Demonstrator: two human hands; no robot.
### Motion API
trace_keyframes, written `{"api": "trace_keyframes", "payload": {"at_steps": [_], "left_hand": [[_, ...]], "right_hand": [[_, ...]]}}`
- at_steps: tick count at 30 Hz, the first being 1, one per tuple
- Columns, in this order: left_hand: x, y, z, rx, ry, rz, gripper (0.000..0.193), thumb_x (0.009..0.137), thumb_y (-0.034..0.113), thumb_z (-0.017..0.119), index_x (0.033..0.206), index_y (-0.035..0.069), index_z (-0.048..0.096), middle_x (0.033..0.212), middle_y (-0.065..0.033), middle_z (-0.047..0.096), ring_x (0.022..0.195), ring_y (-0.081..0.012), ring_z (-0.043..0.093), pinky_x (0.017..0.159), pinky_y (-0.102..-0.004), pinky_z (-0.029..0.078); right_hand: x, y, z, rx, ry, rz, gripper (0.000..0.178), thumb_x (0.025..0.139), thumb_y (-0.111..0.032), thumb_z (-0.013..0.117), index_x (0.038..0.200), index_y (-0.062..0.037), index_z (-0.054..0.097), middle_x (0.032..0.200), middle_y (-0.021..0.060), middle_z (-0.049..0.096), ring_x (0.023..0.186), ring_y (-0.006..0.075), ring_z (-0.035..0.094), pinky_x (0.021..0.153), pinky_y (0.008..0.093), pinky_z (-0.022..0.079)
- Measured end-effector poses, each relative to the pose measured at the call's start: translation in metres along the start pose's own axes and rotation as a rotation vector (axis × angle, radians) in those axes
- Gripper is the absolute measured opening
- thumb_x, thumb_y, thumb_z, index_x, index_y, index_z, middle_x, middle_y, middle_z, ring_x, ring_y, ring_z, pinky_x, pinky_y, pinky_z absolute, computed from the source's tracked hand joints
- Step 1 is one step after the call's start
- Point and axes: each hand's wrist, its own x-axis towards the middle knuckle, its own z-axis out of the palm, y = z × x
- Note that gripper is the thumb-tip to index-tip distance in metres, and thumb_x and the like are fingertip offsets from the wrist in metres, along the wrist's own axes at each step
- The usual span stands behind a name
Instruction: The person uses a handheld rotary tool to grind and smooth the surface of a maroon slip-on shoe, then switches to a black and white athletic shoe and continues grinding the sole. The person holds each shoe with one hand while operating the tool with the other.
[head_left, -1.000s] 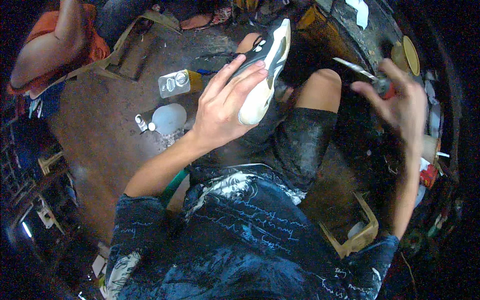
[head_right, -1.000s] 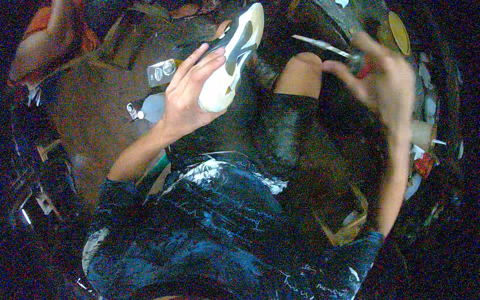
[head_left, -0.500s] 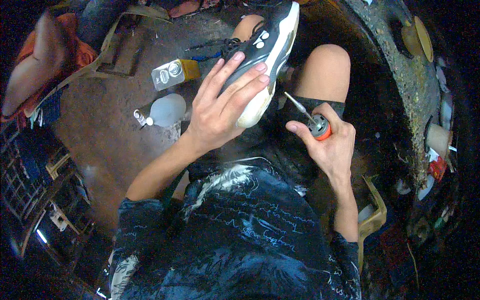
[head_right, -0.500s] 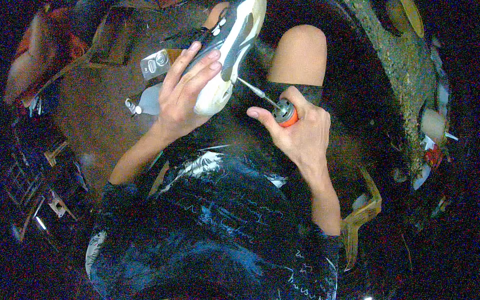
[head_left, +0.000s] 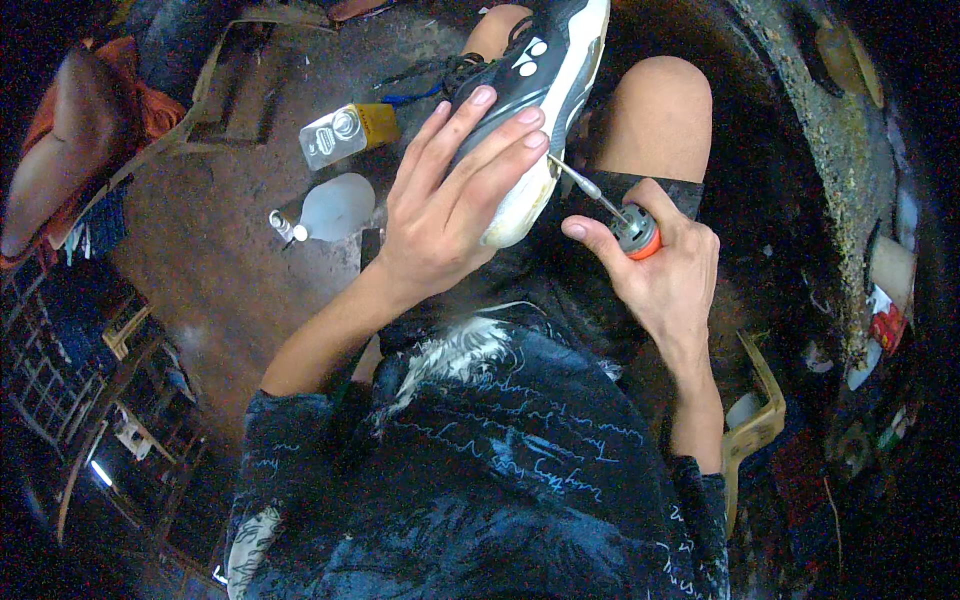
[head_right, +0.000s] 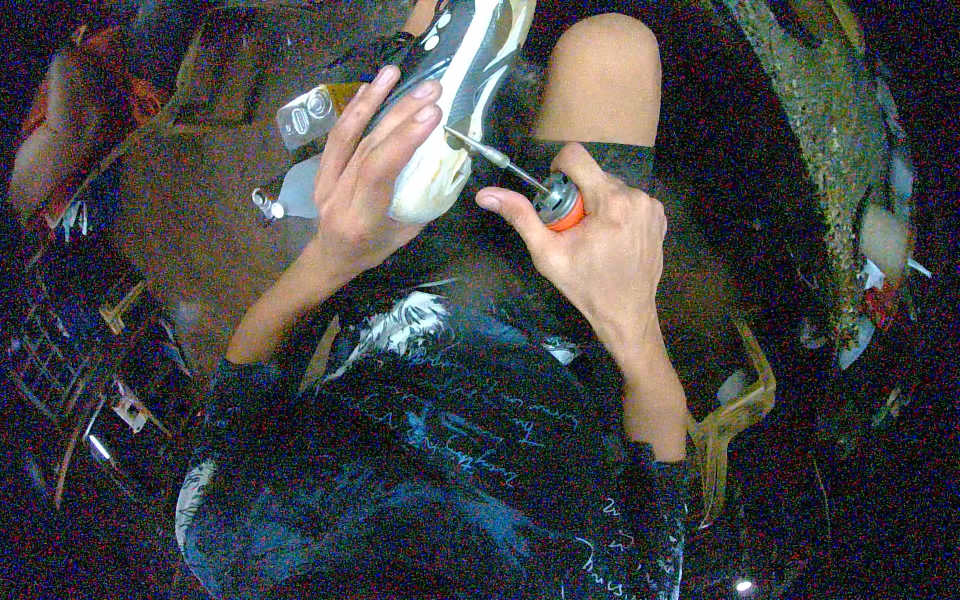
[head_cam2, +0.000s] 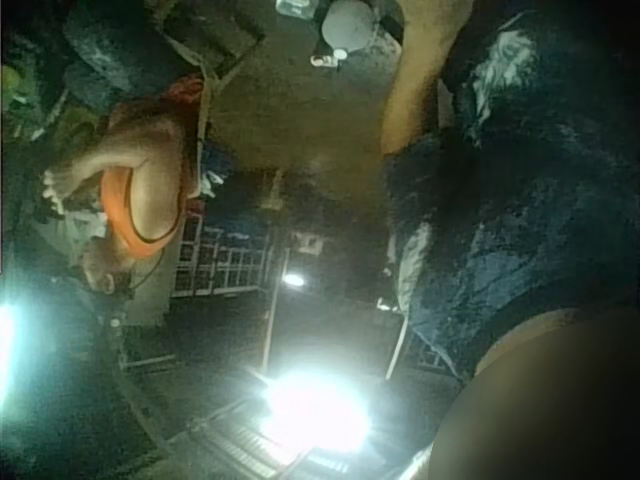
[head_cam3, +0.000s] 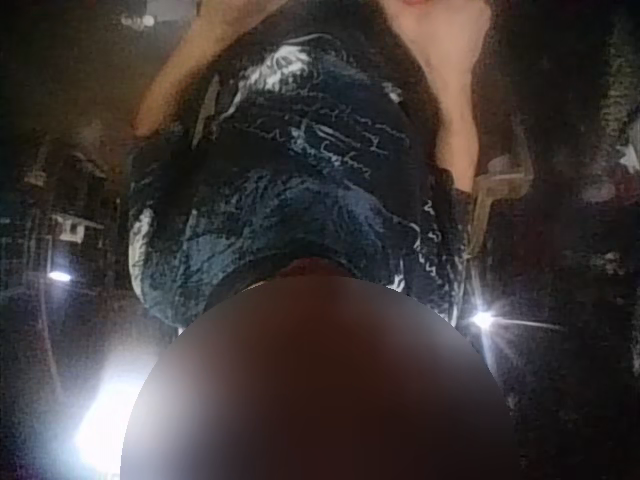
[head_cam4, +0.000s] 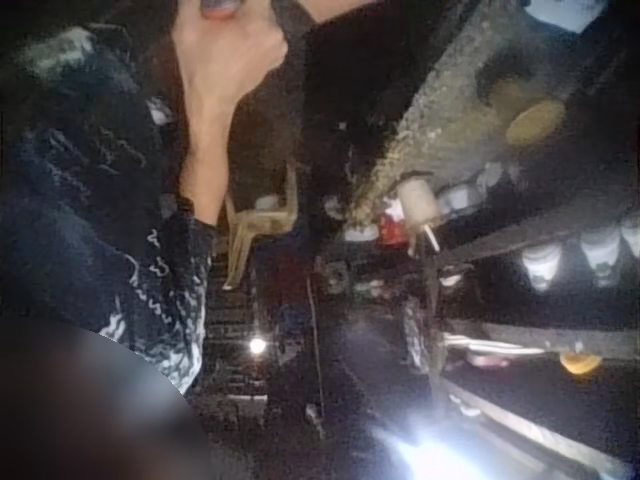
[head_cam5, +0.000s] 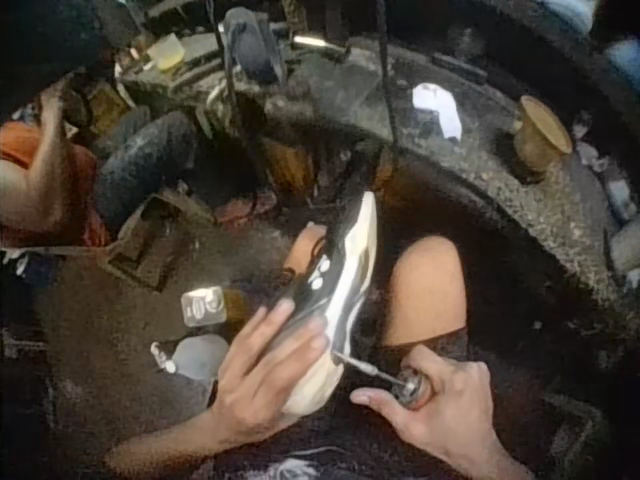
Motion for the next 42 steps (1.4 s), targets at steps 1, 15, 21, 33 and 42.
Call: {"api": "trace_keyframes", "payload": {"at_steps": [1,15,21,33,42], "left_hand": [[0.001,-0.001,0.001,0.006,0.002,0.007,0.064,0.084,0.013,0.089,0.145,0.012,0.069,0.148,-0.0093,0.074,0.147,-0.0393,0.062,0.12,-0.0584,0.048],[0.004,-0.007,0.005,-0.051,0.039,-0.026,0.072,0.074,0.009,0.092,0.142,0.01,0.07,0.149,-0.0097,0.073,0.145,-0.0401,0.063,0.118,-0.0592,0.051],[0.003,-0.004,0.003,-0.039,0.014,-0.027,0.076,0.072,0.008,0.093,0.144,0.01,0.069,0.15,-0.0099,0.073,0.146,-0.0396,0.062,0.118,-0.0592,0.05],[0.005,0.001,0.008,-0.064,0.017,-0.02,0.077,0.079,0.012,0.09,0.151,0.006,0.065,0.15,-0.0129,0.072,0.149,-0.0388,0.059,0.12,-0.0575,0.048],[0.006,0.003,0.009,-0.045,0.01,-0.013,0.074,0.08,0.013,0.09,0.149,0.008,0.067,0.149,-0.012,0.073,0.149,-0.0378,0.059,0.12,-0.0567,0.049]], "right_hand": [[0.001,0.0,0.0,-0.024,0.0,-0.009,0.065,0.083,-0.067,0.09,0.081,-0.0075,0.062,0.063,0.0142,0.067,0.061,0.0412,0.072,0.055,0.0503,0.054],[-0.005,-0.001,0.002,-0.001,0.0,-0.089,0.065,0.084,-0.066,0.09,0.08,-0.0073,0.061,0.064,0.0159,0.068,0.062,0.0417,0.072,0.056,0.0505,0.055],[0.0,0.0,-0.003,0.077,0.005,0.03,0.065,0.083,-0.063,0.093,0.077,-0.0061,0.061,0.059,0.0135,0.063,0.057,0.0408,0.069,0.054,0.0492,0.053],[0.005,-0.005,-0.004,0.091,-0.058,0.041,0.056,0.082,-0.054,0.097,0.089,-0.0042,0.071,0.062,0.0115,0.061,0.056,0.0313,0.064,0.059,0.0421,0.054],[0.001,-0.004,-0.002,0.071,-0.024,-0.023,0.057,0.082,-0.054,0.097,0.088,-0.0044,0.07,0.062,0.0117,0.06,0.056,0.0338,0.066,0.058,0.0432,0.054]]}}
